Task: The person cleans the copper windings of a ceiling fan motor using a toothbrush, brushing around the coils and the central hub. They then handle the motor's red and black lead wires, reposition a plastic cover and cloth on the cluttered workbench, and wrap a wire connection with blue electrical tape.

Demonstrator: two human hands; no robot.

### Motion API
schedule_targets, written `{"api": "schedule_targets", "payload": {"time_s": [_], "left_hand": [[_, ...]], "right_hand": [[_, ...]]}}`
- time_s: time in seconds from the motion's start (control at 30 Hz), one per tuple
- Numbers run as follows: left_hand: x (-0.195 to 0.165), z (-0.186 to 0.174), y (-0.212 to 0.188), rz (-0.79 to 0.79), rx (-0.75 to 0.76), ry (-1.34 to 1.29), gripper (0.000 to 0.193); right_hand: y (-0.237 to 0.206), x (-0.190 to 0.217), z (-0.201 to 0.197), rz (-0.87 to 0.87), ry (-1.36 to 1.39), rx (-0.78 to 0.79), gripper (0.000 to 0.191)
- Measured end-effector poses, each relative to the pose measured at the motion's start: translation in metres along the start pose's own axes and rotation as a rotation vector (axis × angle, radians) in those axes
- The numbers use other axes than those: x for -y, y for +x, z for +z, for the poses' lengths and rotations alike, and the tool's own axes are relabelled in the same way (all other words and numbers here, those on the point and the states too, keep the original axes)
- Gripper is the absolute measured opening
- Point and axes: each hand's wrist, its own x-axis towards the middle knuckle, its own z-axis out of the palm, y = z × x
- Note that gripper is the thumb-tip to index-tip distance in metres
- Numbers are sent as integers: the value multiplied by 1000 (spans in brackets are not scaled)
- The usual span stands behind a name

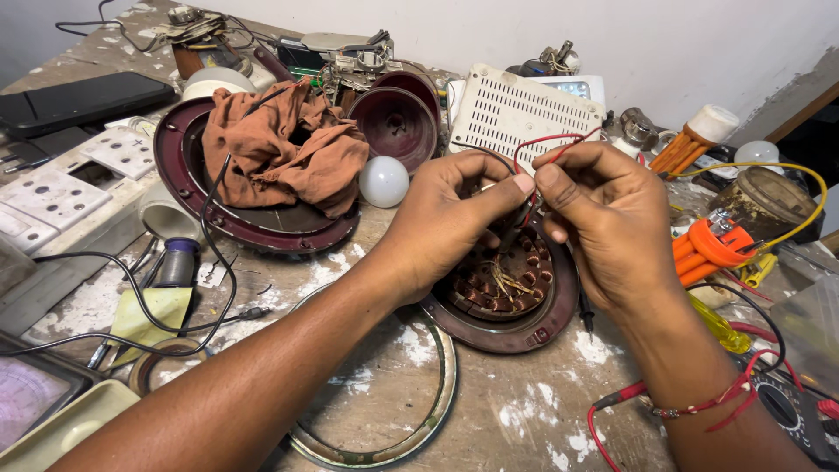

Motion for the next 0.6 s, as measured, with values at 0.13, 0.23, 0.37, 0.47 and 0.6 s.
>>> {"api": "schedule_targets", "payload": {"time_s": [0.13,0.23,0.37,0.47,0.6], "left_hand": [[0,2,-1,4,-23,47,20],[-2,4,-1,-3,-41,61,21],[-5,6,-1,-16,-32,58,23],[-6,8,-2,-2,-43,70,23],[-6,9,-1,43,-64,96,21]], "right_hand": [[1,1,-2,46,-7,-18,14],[1,2,-2,54,-20,-14,16],[1,2,-2,59,10,8,16],[1,2,-2,113,55,-12,15],[0,2,-2,194,122,-49,16]]}}
